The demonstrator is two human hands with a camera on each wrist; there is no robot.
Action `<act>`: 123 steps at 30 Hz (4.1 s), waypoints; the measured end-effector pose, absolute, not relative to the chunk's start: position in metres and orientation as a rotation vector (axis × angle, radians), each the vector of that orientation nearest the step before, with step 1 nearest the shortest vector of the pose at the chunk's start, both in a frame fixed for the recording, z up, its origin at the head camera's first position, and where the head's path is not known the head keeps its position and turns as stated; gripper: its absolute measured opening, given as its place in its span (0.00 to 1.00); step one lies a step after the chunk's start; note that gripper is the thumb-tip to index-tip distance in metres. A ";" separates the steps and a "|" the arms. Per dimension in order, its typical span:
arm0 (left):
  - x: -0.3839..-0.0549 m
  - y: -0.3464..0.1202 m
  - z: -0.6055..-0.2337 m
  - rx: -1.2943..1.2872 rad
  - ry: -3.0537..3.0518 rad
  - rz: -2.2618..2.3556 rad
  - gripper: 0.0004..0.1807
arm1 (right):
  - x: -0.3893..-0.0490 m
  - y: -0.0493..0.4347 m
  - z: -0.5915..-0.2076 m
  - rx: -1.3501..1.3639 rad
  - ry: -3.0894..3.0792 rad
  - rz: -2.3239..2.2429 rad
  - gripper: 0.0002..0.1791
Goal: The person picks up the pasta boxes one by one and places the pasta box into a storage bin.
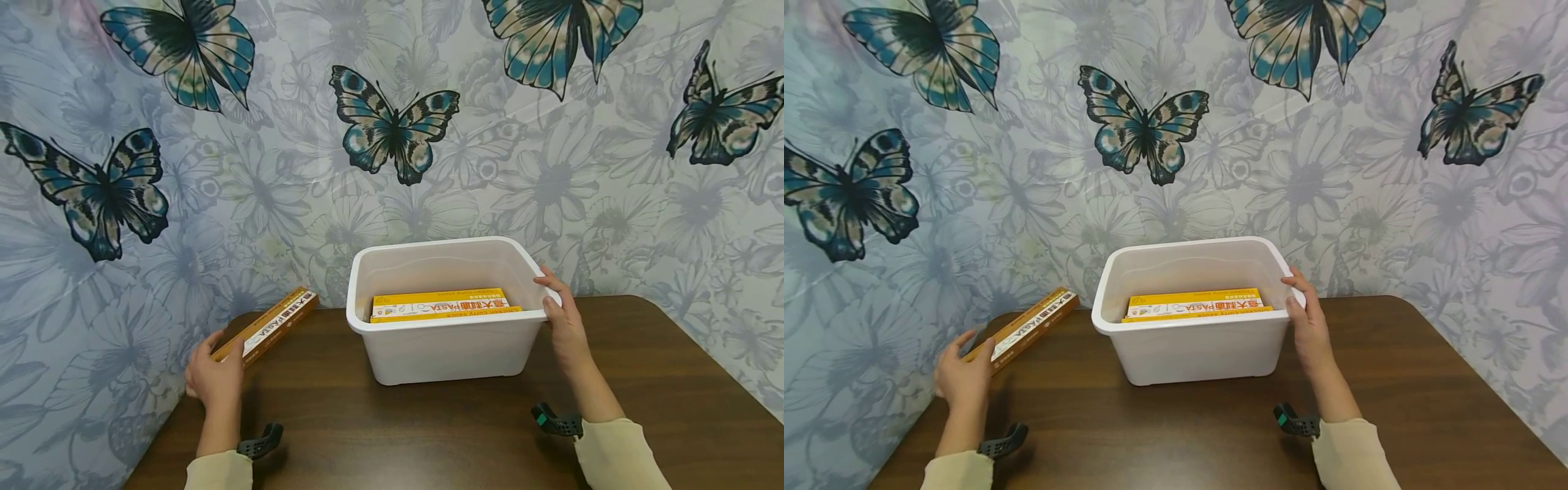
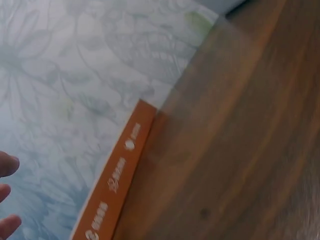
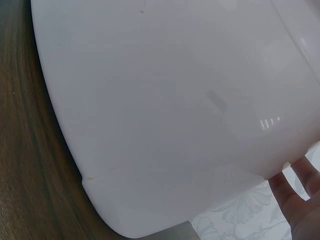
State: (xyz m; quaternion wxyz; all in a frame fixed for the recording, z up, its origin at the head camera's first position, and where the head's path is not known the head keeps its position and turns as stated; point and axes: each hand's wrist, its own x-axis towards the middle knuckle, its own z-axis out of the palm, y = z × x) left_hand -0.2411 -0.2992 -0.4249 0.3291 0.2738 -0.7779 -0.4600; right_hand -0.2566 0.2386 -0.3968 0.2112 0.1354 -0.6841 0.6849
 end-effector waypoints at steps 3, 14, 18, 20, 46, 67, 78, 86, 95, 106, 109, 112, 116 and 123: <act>-0.239 -0.305 -0.431 0.770 -2.033 -1.201 0.28 | -0.256 0.239 -0.397 0.378 -1.902 1.902 0.22; -0.236 -0.319 -0.452 0.862 -2.107 -1.226 0.42 | -0.256 0.240 -0.396 0.370 -1.918 1.893 0.22; -0.237 -0.321 -0.459 0.862 -2.116 -1.222 0.44 | -0.256 0.240 -0.396 0.371 -1.914 1.899 0.22; -0.237 -0.322 -0.462 0.853 -2.121 -1.206 0.44 | -0.256 0.240 -0.397 0.368 -1.919 1.897 0.22; -0.236 -0.331 -0.467 0.891 -2.173 -1.176 0.42 | -0.258 0.240 -0.398 0.369 -1.910 1.914 0.22; -0.238 -0.328 -0.466 0.729 -1.807 -1.597 0.46 | -0.255 0.238 -0.396 0.366 -1.908 1.914 0.22; -0.240 -0.330 -0.463 0.626 -1.448 -1.928 0.41 | -0.257 0.239 -0.398 0.347 -1.918 1.909 0.22; -0.241 -0.331 -0.463 0.610 -1.410 -1.948 0.40 | -0.257 0.239 -0.398 0.347 -1.914 1.908 0.23; -0.241 -0.328 -0.458 0.566 -1.301 -2.027 0.39 | -0.258 0.241 -0.400 0.354 -1.930 1.885 0.24; -0.245 -0.318 -0.437 0.465 -1.160 -2.080 0.37 | -0.258 0.241 -0.403 0.336 -1.920 1.894 0.24; -0.245 -0.312 -0.428 0.426 -1.132 -2.085 0.37 | -0.258 0.241 -0.402 0.337 -1.925 1.893 0.24; -0.246 -0.305 -0.417 0.380 -1.100 -2.090 0.35 | -0.258 0.240 -0.401 0.344 -1.915 1.902 0.24; -0.245 -0.295 -0.405 0.312 -1.067 -2.110 0.31 | -0.258 0.240 -0.401 0.346 -1.904 1.908 0.24; -0.242 -0.283 -0.392 0.222 -1.037 -2.148 0.29 | -0.258 0.240 -0.401 0.344 -1.919 1.903 0.24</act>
